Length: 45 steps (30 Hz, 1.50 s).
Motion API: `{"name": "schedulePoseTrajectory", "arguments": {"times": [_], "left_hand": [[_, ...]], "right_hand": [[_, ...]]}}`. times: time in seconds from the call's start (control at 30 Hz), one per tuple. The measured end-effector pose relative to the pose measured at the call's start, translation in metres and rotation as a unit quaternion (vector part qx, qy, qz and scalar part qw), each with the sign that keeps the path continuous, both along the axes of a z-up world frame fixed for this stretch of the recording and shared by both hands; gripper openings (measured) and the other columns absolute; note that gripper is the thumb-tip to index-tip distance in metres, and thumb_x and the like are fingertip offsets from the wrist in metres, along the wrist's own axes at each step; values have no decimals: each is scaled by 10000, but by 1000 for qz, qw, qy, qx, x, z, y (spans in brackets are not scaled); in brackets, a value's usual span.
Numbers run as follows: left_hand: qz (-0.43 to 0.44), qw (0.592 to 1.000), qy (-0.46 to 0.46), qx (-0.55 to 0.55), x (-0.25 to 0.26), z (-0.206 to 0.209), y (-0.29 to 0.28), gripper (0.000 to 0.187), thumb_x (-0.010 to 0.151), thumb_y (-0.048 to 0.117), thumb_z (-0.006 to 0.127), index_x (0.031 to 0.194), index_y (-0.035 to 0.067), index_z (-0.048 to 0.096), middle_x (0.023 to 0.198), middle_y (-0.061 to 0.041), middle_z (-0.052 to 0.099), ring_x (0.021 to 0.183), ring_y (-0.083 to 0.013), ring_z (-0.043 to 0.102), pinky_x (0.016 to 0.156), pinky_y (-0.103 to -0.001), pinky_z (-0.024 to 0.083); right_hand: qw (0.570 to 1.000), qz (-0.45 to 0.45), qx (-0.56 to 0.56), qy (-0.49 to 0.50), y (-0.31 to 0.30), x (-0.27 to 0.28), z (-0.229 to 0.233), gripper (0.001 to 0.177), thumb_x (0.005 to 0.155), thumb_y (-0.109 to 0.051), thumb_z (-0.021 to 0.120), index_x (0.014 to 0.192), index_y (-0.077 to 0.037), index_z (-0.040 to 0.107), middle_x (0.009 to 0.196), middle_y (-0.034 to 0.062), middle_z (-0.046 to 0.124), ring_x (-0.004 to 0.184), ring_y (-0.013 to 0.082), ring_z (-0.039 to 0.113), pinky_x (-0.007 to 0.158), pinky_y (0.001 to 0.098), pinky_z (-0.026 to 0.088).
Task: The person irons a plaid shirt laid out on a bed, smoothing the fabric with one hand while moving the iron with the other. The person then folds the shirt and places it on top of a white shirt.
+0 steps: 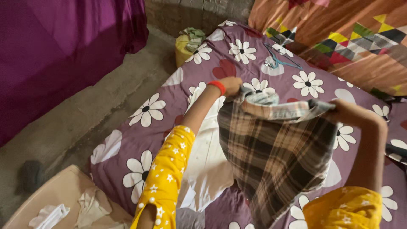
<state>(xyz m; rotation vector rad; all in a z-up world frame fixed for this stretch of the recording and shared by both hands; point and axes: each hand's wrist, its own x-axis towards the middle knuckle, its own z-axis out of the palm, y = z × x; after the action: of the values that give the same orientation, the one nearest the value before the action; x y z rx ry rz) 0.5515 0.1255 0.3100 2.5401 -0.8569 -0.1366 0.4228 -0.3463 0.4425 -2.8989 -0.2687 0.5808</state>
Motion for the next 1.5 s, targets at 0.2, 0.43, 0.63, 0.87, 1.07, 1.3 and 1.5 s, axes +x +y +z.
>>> {"name": "schedulePoseTrajectory", "arguments": {"times": [0.2, 0.43, 0.63, 0.87, 1.07, 1.3, 1.5], "left_hand": [[31, 997, 46, 45, 108, 75, -7, 283, 881, 208, 591, 1007, 7, 745, 1057, -294, 701, 997, -407, 705, 855, -487, 547], [69, 995, -65, 4, 222, 155, 1, 287, 850, 225, 611, 944, -5, 754, 1006, -315, 689, 971, -429, 711, 834, -505, 573], [104, 984, -128, -65, 187, 237, 36, 269, 885, 297, 632, 887, 68, 775, 976, -275, 695, 944, -457, 679, 806, -547, 549], [-58, 941, -333, -16, 97, 148, 79, 162, 830, 284, 651, 772, 156, 732, 774, -125, 723, 790, -330, 713, 747, -497, 547], [-100, 964, -215, 117, -61, 7, 130, 168, 885, 221, 566, 918, 188, 727, 724, -89, 716, 783, -308, 712, 929, -491, 446], [-175, 936, -107, 288, -217, -154, 213, 373, 939, 194, 495, 1255, 195, 693, 834, -66, 748, 831, -262, 742, 1127, -561, 358], [-169, 948, -54, 265, -326, -229, 261, 451, 1011, 179, 421, 1410, 255, 615, 1023, -87, 735, 1004, -253, 707, 1151, -624, 308]], "right_hand": [[995, 36, 87, -22, -11, 122, 42, 203, 858, -148, 708, 999, -8, 751, 800, 104, 751, 703, 196, 655, 689, 393, 554], [976, 32, 86, -199, 29, 209, 110, 263, 944, -79, 680, 1202, -40, 719, 966, 189, 759, 850, 299, 721, 765, 430, 540], [928, 50, 109, -354, 80, 174, 139, 179, 1071, 2, 648, 1231, -19, 726, 1041, 242, 714, 945, 380, 709, 846, 421, 543], [909, 69, 253, -323, 145, 59, 95, 394, 900, 138, 581, 1267, 21, 668, 1194, 206, 709, 1151, 326, 710, 977, 373, 536], [916, 59, 264, -295, 180, -54, -76, 426, 872, 102, 590, 1289, 27, 641, 1340, 234, 654, 1315, 380, 612, 1095, 405, 486], [954, 46, 273, -118, 256, -201, -232, 398, 954, -1, 555, 1342, -45, 630, 1418, 192, 600, 1330, 370, 568, 1099, 407, 469], [959, 52, 270, -68, 319, -314, -300, 428, 937, -34, 583, 1365, -32, 588, 1415, 184, 583, 1325, 364, 529, 1119, 442, 427]]}}
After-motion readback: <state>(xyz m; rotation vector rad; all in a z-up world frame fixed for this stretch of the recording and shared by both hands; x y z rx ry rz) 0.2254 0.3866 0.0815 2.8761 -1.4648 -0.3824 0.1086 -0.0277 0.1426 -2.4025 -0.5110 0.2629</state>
